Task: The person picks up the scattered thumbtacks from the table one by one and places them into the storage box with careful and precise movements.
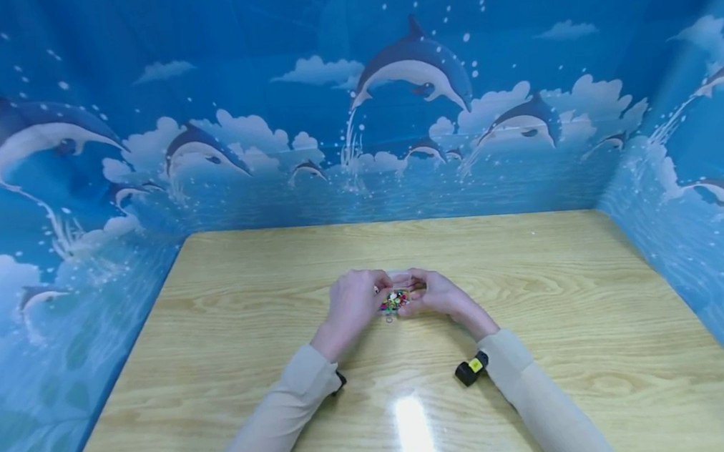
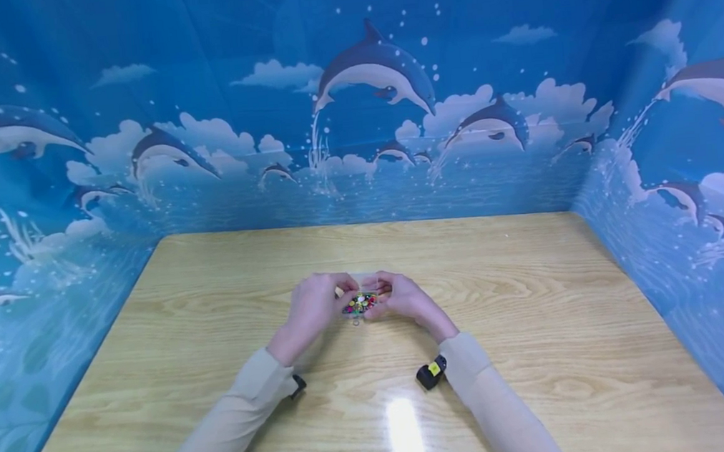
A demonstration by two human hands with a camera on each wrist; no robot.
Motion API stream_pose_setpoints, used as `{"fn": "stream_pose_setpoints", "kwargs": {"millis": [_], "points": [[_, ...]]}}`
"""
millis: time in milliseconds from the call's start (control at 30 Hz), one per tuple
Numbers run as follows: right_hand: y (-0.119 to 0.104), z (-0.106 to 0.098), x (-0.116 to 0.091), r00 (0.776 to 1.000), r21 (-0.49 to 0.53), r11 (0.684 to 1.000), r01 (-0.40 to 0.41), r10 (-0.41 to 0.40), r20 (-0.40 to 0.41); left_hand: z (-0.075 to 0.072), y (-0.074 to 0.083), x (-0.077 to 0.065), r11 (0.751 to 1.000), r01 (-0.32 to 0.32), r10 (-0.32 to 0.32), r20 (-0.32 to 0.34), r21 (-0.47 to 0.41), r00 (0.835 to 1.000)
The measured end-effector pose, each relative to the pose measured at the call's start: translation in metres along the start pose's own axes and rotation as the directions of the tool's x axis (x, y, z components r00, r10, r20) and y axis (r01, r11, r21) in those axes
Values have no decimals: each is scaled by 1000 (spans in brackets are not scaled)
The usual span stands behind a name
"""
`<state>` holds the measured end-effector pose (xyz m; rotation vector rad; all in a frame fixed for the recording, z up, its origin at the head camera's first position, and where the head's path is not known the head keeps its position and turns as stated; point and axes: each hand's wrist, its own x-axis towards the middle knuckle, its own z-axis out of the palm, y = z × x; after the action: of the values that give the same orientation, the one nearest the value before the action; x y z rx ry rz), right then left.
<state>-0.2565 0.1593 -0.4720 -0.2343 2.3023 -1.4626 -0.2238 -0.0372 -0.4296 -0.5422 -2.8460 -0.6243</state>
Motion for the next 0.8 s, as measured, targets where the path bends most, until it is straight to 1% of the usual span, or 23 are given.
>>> {"fn": "stream_pose_setpoints", "kwargs": {"millis": [100, 233, 367, 533, 800], "points": [[-1, 0, 0, 1000, 8, 1000, 6, -6, 1, 2, -2, -2, 999, -33, 32, 27, 26, 999], [-1, 0, 1, 1000, 15, 1000, 10, -10, -2, 5, -3, -7, 994, -95, 90, 91, 57, 992], [-1, -1, 1, 1000, 8, 1000, 17, -17, 0, 7, -2, -13, 988, -129, 116, 139, 85, 984], [-2, -1, 1, 1000, -4, 1000, 23, -23, -1, 9, 0, -18, 978, -159, 138, 153, 137, 979], [-2, 0, -1, 1000, 4, 1000, 18, -18, 0, 14, 0, -19, 975, -163, 145, 123, 151, 982]]}}
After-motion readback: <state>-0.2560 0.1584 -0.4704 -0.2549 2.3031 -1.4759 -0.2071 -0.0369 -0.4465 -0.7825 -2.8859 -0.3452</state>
